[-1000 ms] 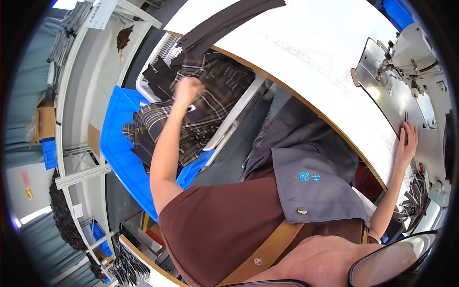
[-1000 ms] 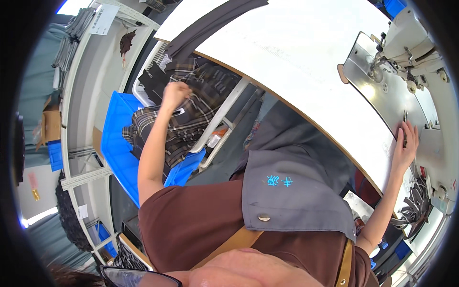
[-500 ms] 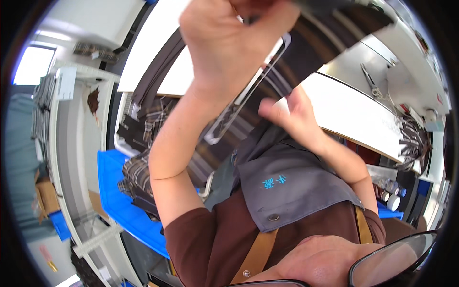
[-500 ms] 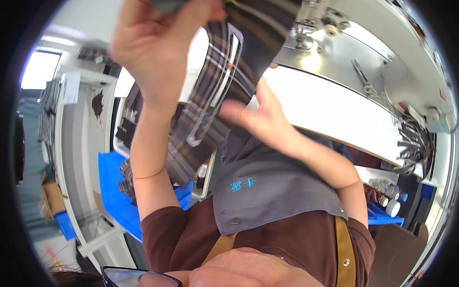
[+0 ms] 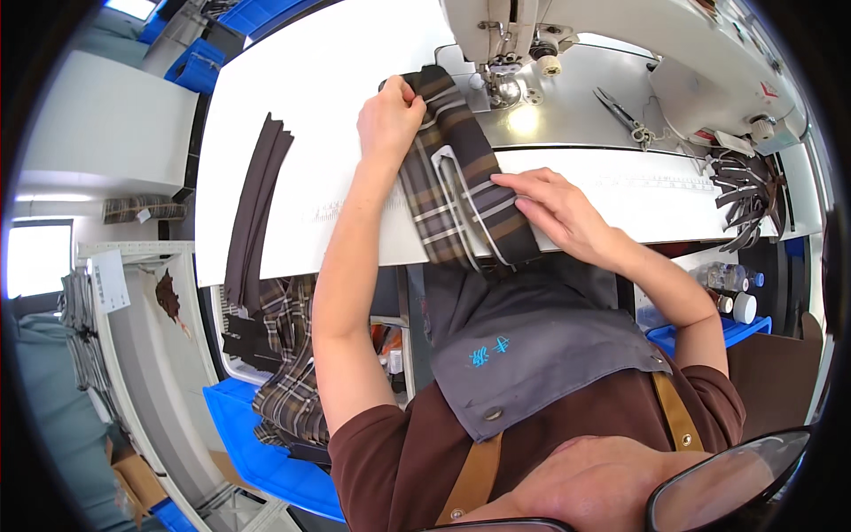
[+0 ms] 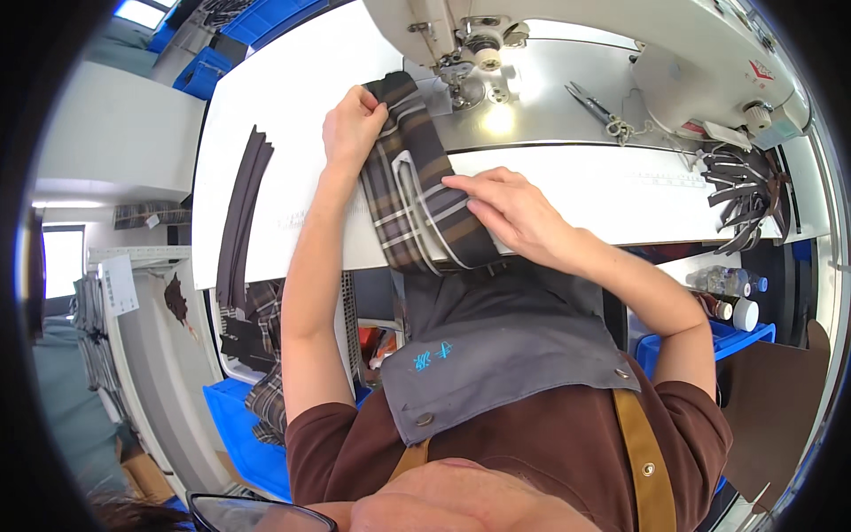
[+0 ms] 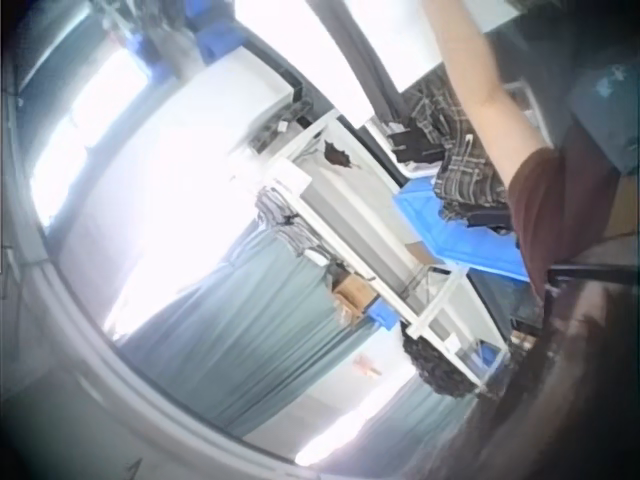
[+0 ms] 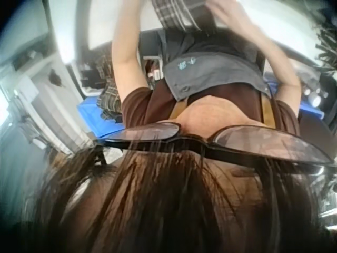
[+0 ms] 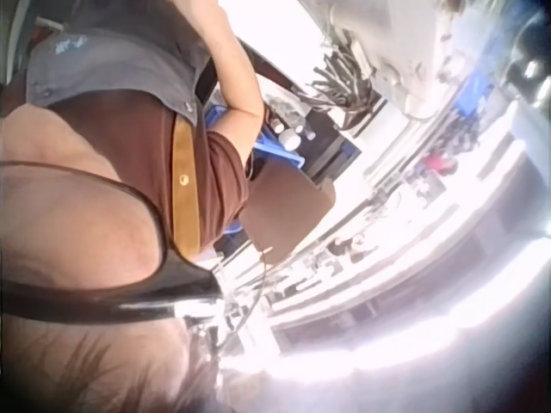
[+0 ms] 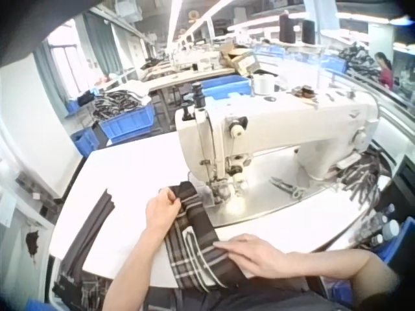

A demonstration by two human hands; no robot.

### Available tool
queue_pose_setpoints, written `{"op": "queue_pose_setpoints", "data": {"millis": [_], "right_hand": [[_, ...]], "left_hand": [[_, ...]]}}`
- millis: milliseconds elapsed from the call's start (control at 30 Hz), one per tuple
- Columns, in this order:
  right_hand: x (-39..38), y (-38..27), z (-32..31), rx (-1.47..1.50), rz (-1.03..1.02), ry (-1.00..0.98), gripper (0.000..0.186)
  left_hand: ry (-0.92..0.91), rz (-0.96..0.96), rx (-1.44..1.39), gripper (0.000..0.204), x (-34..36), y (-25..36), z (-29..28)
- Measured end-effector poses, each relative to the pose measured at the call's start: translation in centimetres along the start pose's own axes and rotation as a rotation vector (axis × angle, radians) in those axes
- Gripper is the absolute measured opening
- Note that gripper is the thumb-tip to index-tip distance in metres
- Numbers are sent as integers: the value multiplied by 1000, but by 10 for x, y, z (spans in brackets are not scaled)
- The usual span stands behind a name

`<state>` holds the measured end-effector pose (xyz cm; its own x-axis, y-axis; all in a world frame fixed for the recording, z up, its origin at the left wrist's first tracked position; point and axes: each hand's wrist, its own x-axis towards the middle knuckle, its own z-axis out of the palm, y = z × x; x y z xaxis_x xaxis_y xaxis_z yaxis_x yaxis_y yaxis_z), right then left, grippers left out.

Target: The person sews a zipper onto a plaid fabric pouch using a sewing machine. They align the zipper with the fabric edge, guide the material under the needle, and stitch along the zipper teeth. The person repeats this process for multiple pouches, trimming excess thread and moving finished items aside.

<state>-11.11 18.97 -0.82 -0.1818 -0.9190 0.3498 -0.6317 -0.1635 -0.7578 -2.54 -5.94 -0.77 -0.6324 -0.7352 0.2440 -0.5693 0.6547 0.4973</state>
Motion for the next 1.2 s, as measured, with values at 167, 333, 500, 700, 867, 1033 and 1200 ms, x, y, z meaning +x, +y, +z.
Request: {"op": "queue_pose_setpoints", "data": {"millis": [167, 333, 500, 700, 867, 1033, 1200], "right_hand": [[32, 39, -3, -535, -387, -24, 32], [70, 57, -10, -541, -476, 118, 16], [95, 86, -15, -593, -495, 151, 14], [69, 92, -52, -758, -398, 132, 11], [81, 73, -59, -727, -165, 109, 9], [97, 101, -52, -741, -229, 7, 16], [92, 99, -68, -714, -94, 94, 10]], "left_hand": [[44, -55, -162, 25, -4, 7, 0], [285, 203, -70, 22, -13, -1, 1], [132, 381, 79, 16, -24, 8, 1], [11, 618, 118, 32, -43, 26, 32], [-92, 606, 86, 39, -41, 34, 31], [-141, 611, 78, 43, -37, 37, 29], [-158, 623, 62, 44, -39, 32, 28]]}}
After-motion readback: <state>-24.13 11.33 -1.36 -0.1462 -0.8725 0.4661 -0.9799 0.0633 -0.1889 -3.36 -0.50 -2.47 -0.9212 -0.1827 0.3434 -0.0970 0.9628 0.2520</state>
